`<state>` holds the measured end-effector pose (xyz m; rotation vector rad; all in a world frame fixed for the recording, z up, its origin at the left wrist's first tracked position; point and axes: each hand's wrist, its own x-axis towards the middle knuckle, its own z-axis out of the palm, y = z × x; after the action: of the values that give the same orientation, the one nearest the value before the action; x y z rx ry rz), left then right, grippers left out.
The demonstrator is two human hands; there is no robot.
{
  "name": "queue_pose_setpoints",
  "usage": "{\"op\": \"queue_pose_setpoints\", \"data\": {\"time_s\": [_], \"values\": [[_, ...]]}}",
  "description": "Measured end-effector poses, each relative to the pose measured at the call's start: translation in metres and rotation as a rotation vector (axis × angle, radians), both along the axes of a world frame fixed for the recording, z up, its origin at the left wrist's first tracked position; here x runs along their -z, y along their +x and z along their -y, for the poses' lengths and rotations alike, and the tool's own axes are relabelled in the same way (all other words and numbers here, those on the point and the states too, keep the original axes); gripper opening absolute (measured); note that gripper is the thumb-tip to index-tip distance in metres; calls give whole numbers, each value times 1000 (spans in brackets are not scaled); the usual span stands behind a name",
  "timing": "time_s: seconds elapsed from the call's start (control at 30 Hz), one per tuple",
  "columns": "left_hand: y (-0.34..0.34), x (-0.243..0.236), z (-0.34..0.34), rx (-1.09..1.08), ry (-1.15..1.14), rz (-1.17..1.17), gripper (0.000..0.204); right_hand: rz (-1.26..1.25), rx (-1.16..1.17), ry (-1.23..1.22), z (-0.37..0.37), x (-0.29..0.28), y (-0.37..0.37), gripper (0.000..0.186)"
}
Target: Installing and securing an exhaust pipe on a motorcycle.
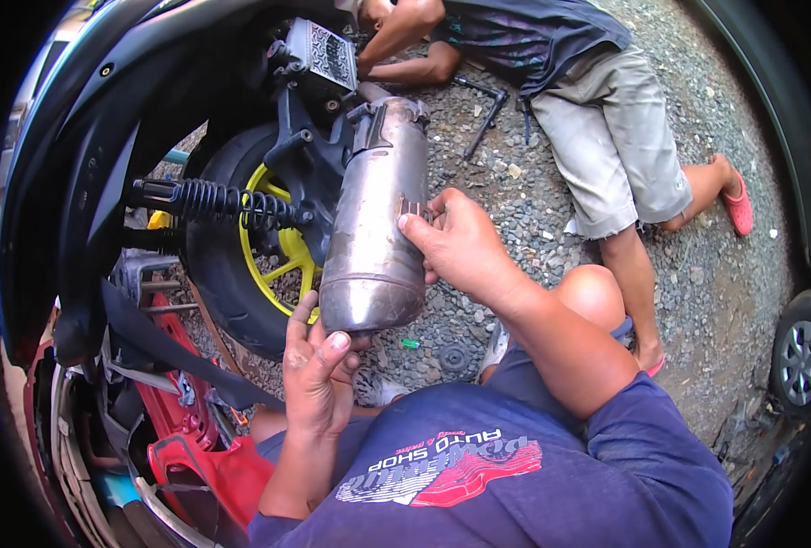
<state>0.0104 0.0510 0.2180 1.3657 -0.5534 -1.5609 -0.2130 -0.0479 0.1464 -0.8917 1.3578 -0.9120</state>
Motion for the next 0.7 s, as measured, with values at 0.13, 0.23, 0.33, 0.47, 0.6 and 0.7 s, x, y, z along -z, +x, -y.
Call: {"op": "queue_pose_setpoints", "data": {"time_s": [0.13,0.23,0.33,0.47,0.6,0.7], "values": [[-5,7,-2,6,-119,95,98,167,13,5,-6,3,9,54],[8,20,-10,73,-167,136,99,228,-28,43,-9,1,12,59],[14,30,-14,123,-213,300,99,209,-36,62,-13,0,15,61],[22,21,-23,253,-371,883,99,171,-34,34,-14,-1,15,70],[47,37,-20,268,-516,876,96,159,-32,43,-18,-5,18,68],[51,38,-21,174,-509,731,88,202,-47,30,-20,-15,20,63]]}}
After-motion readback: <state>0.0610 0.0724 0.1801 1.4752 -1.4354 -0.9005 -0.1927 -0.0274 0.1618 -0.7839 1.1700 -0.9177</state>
